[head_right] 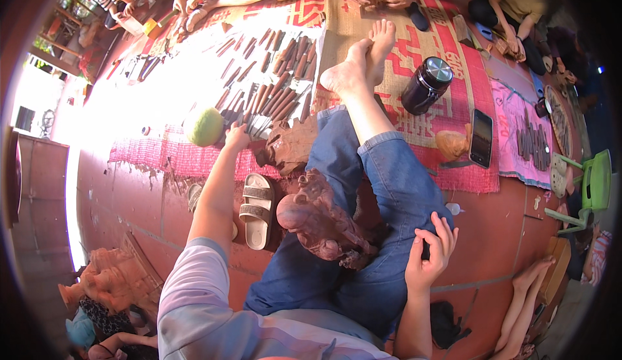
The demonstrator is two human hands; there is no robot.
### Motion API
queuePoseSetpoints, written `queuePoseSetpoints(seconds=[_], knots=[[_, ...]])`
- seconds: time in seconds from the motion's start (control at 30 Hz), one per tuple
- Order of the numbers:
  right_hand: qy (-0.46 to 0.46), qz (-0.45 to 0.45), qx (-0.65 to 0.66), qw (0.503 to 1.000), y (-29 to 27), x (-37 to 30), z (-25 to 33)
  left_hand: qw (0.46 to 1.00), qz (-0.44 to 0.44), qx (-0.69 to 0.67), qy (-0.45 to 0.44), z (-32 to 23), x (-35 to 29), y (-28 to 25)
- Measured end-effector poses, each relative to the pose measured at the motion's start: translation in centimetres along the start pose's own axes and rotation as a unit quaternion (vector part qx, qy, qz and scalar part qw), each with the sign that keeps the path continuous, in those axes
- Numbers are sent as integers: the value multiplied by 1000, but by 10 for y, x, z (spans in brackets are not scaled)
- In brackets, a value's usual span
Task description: The person carves a wooden sculpture of a figure using a chisel and a mallet while sitting on the floor. They hold the sculpture between their legs and use the tools to refine the facial features and details of the carving.
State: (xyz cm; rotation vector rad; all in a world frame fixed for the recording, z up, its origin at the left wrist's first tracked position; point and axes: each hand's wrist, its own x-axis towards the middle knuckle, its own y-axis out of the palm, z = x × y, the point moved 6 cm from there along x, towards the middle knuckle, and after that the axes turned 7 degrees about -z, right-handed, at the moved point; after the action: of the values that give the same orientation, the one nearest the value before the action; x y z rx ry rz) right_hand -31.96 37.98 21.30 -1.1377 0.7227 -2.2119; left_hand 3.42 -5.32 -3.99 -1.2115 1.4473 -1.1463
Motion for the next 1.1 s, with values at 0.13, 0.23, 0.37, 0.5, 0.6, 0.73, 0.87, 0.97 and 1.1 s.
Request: queuePoseSetpoints(seconds=[0.13,0.23,0.37,0.5,0.6,0.73,0.87,0.97,1.1], knots=[[2,2,-3,1000,0,0,0,999,39,16,-4,-2,7,4],[5,3,-7,1000,-1,0,0,997,62,36,-37,-10,4,-11],[2,1,-6,1000,1,0,0,994,-80,-52,-62,14,8,-23],[2,4,-6,1000,1,-1,-1,980,-200,-14,5,1,-8,-32],[3,2,-10,1000,0,-1,-1,994,-94,-21,42,-24,-10,-37],[1,4,-8,1000,1,0,1,997,-63,-42,15,-28,-8,-16],[6,7,-11,1000,0,0,0,997,-73,-15,-13,-36,-5,-8],[4,5,-9,1000,0,-1,-1,998,-57,-19,-34,-26,1,-4],[4,4,-3,1000,0,-1,0,991,-76,-86,-73,-9,4,1]])
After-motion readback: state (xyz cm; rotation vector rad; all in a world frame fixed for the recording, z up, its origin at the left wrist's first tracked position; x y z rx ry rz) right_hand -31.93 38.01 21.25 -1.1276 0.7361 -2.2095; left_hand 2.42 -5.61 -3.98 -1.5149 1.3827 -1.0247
